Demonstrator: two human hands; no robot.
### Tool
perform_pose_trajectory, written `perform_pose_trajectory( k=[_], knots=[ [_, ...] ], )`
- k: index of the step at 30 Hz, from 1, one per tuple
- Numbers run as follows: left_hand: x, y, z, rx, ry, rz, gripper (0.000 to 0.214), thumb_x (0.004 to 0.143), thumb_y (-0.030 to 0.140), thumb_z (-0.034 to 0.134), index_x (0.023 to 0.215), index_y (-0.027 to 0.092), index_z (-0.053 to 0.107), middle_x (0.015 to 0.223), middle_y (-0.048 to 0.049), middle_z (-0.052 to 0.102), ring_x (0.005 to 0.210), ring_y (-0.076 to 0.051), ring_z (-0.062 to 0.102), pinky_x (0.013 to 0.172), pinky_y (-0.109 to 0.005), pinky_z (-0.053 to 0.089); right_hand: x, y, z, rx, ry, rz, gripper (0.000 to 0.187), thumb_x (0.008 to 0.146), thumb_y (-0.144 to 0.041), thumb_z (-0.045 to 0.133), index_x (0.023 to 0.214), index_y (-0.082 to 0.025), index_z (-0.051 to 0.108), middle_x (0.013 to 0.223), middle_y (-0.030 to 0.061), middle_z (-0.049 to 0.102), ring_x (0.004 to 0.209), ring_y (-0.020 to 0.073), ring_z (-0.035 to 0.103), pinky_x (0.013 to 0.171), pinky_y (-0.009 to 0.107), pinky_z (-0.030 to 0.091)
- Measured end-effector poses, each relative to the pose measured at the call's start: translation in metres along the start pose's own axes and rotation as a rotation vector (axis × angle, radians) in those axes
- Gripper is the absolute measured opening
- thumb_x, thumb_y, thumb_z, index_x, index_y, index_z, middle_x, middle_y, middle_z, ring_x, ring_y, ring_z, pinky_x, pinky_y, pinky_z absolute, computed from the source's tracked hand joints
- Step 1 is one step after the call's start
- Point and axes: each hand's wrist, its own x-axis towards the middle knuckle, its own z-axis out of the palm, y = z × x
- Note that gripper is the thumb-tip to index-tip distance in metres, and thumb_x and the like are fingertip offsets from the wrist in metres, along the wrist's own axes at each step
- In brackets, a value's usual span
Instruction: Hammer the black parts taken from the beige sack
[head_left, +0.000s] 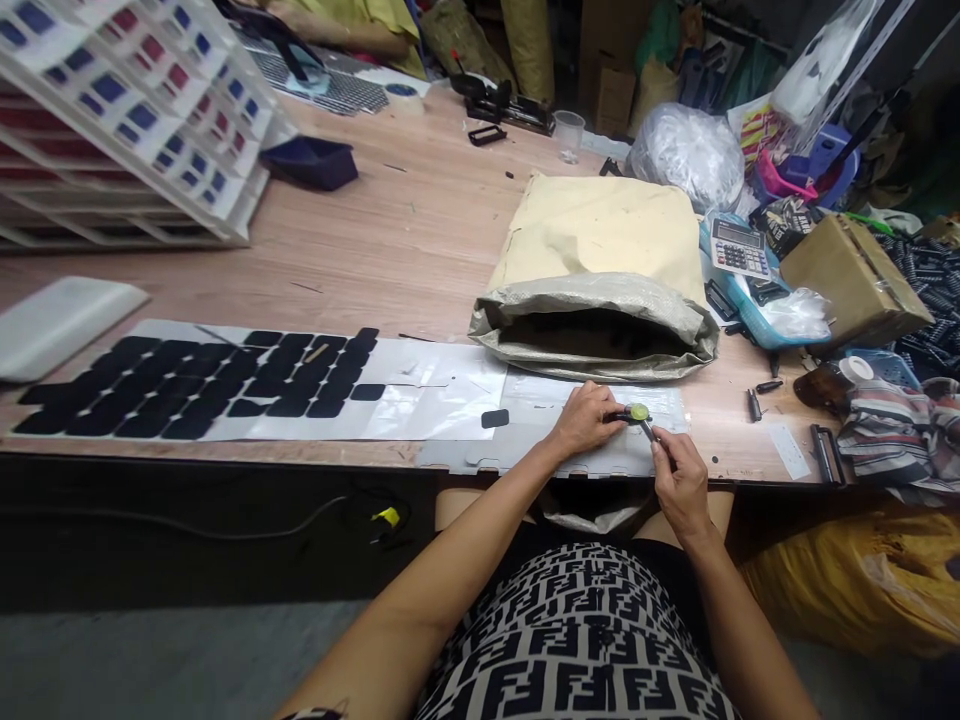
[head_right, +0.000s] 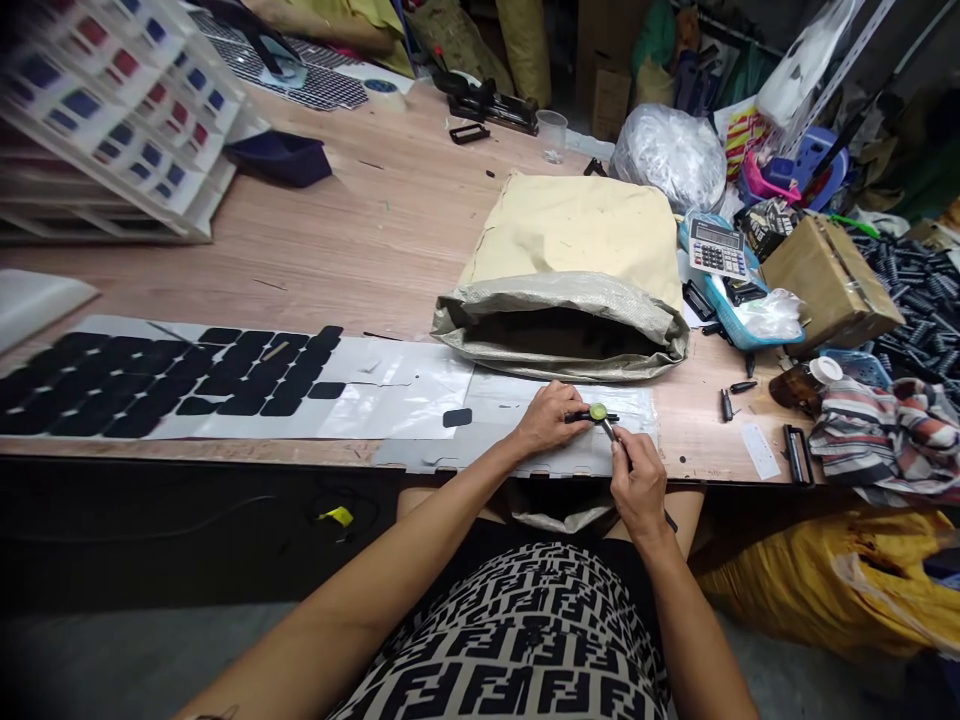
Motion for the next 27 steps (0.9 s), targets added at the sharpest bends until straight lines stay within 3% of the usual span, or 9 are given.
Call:
perform_pose_trajectory(
  k=[5,8,13,19,23,27],
  knots=[
    [0.001,0.002,-0.002,-0.012,-0.013,-0.025,0.02,0.085,0.035,0.072,0.103,0.028,0.079,0.094,-0.0034,0.068,0.095,-0.022,0.051,0.088,-0.038,0.039,0.001,0.006,0.005,-0.018,-0.034,0.003,0.03,0.1,-0.026,0.047,0.118,-0.021,0.07,0.1,0.0083,0.07,0.096,0.0205,0.067,0.089,0.035,0.053],
    [0.001,0.002,-0.002,-0.034,-0.012,-0.036,0.025,0.084,0.035,0.073,0.108,0.027,0.078,0.097,-0.0039,0.069,0.099,-0.023,0.051,0.091,-0.039,0.04,0.007,0.025,-0.004,-0.075,0.043,0.044,0.029,0.099,-0.028,0.049,0.117,-0.02,0.07,0.103,0.0091,0.07,0.096,0.0208,0.066,0.089,0.034,0.051],
    [0.0,0.003,-0.002,-0.035,-0.012,-0.045,0.024,0.085,0.034,0.073,0.107,0.027,0.077,0.097,-0.0034,0.068,0.099,-0.023,0.052,0.091,-0.039,0.04,0.024,0.068,-0.02,-0.424,0.219,0.179,0.031,0.092,-0.025,0.051,0.113,-0.018,0.073,0.096,0.0099,0.068,0.091,0.0236,0.059,0.082,0.035,0.045],
    [0.001,0.007,-0.007,-0.008,0.004,0.001,0.019,0.085,0.033,0.071,0.101,0.023,0.074,0.093,-0.0041,0.068,0.095,-0.023,0.053,0.089,-0.039,0.042,0.027,0.09,-0.015,-0.692,0.254,0.216,0.031,0.092,-0.023,0.052,0.115,-0.021,0.073,0.096,0.009,0.063,0.089,0.0238,0.051,0.077,0.035,0.035],
    [-0.027,0.025,-0.012,-0.093,-0.048,0.13,0.019,0.09,0.033,0.062,0.1,0.019,0.071,0.09,-0.0061,0.067,0.084,-0.019,0.057,0.077,-0.033,0.047,0.024,0.091,-0.013,-0.718,0.241,0.199,0.031,0.093,-0.023,0.053,0.118,-0.022,0.071,0.097,0.0078,0.062,0.089,0.0226,0.05,0.076,0.034,0.034],
    [-0.084,0.044,-0.003,-0.247,-0.304,0.207,0.027,0.096,0.033,0.05,0.111,0.022,0.07,0.092,-0.0056,0.071,0.075,-0.016,0.064,0.066,-0.028,0.049,0.023,0.092,-0.012,-0.725,0.242,0.199,0.032,0.093,-0.024,0.053,0.12,-0.023,0.07,0.098,0.0077,0.062,0.09,0.0229,0.05,0.075,0.034,0.033]
  ],
)
